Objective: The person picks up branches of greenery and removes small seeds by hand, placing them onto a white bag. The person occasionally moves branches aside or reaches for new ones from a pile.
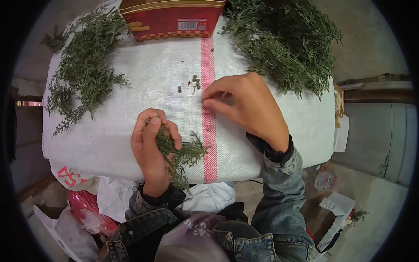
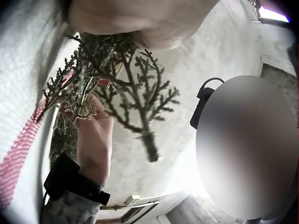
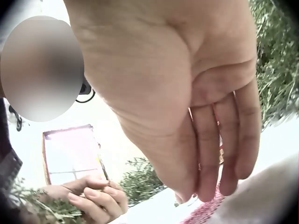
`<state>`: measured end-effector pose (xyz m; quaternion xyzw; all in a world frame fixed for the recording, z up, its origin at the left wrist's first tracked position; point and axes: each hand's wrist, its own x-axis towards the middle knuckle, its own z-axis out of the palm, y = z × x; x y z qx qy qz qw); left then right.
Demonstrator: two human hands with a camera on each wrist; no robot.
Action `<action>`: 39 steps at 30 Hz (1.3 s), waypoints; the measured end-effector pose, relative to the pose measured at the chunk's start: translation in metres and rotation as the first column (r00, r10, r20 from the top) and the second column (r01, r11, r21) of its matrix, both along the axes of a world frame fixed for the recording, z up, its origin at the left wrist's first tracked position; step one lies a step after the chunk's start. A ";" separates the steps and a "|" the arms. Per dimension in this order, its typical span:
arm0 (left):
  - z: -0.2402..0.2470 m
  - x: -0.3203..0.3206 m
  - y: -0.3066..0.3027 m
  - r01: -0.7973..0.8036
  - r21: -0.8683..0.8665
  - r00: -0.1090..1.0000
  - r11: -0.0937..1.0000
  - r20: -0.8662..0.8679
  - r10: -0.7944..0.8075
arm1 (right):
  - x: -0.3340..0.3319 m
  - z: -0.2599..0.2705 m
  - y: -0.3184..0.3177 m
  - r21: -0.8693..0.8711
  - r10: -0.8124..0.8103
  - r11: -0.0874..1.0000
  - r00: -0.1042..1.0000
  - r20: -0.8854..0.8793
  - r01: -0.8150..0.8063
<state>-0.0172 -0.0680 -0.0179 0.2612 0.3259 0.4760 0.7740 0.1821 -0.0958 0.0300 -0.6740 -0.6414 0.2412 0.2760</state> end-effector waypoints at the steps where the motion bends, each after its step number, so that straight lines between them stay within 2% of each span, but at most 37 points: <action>1: -0.001 -0.001 0.001 0.017 0.011 1.000 1.000 -0.019 -0.017 | -0.006 0.002 0.001 0.002 0.009 1.000 1.000 0.000 -0.009; 4: -0.005 -0.002 -0.002 0.057 0.020 0.997 0.998 -0.052 -0.056 | -0.033 0.009 0.000 0.040 -0.050 0.997 0.921 -0.386 0.071; 5: -0.006 -0.002 -0.001 0.065 0.025 0.997 0.998 -0.035 -0.064 | -0.039 0.008 0.000 0.038 -0.048 0.997 0.921 -0.386 0.068; 8: -0.007 -0.004 -0.002 0.069 0.035 0.998 0.997 -0.005 -0.069 | -0.055 0.002 0.001 -0.076 -0.137 0.990 0.683 -0.717 0.119; 12: 0.001 -0.002 -0.011 0.000 0.070 1.000 0.998 0.019 -0.001 | -0.058 -0.002 -0.001 -0.062 -0.117 0.992 0.623 -0.774 0.111; 15: 0.002 0.002 -0.013 -0.096 0.219 0.995 0.971 0.052 0.087 | -0.058 0.000 -0.005 -0.002 -0.061 0.996 0.656 -0.752 0.089; 16: 0.003 0.001 -0.012 -0.102 0.222 0.994 0.970 0.049 0.093 | -0.058 0.000 -0.006 0.026 -0.037 0.996 0.670 -0.741 0.084; 21: 0.004 0.000 -0.011 -0.062 0.246 0.996 0.967 0.074 0.045 | -0.056 -0.002 -0.006 0.111 0.036 0.991 0.653 -0.756 0.074; 24: 0.006 -0.001 -0.012 -0.055 0.271 0.995 0.961 0.094 0.031 | -0.056 -0.006 -0.006 0.166 0.045 0.982 0.751 -0.659 0.087; 25: 0.007 0.000 -0.011 -0.042 0.278 0.996 0.960 0.084 0.019 | -0.055 -0.006 -0.004 0.186 0.053 0.978 0.751 -0.658 0.094; 28: 0.009 0.000 -0.013 -0.033 0.273 0.997 0.961 0.073 0.014 | -0.054 -0.007 -0.005 0.134 0.047 0.988 0.694 -0.719 0.073; 33: 0.010 0.000 -0.012 -0.032 0.254 0.994 0.967 0.106 0.005 | -0.055 -0.009 -0.005 0.150 0.069 0.987 0.679 -0.731 0.061; 36: 0.009 -0.002 -0.011 0.000 0.261 0.993 0.965 0.112 -0.030 | -0.057 -0.008 -0.008 0.004 -0.032 0.996 0.412 -0.911 0.086; 39: 0.007 -0.001 -0.011 0.013 0.287 0.994 0.958 0.096 -0.042 | -0.054 -0.013 -0.009 0.025 -0.009 0.997 0.445 -0.896 0.070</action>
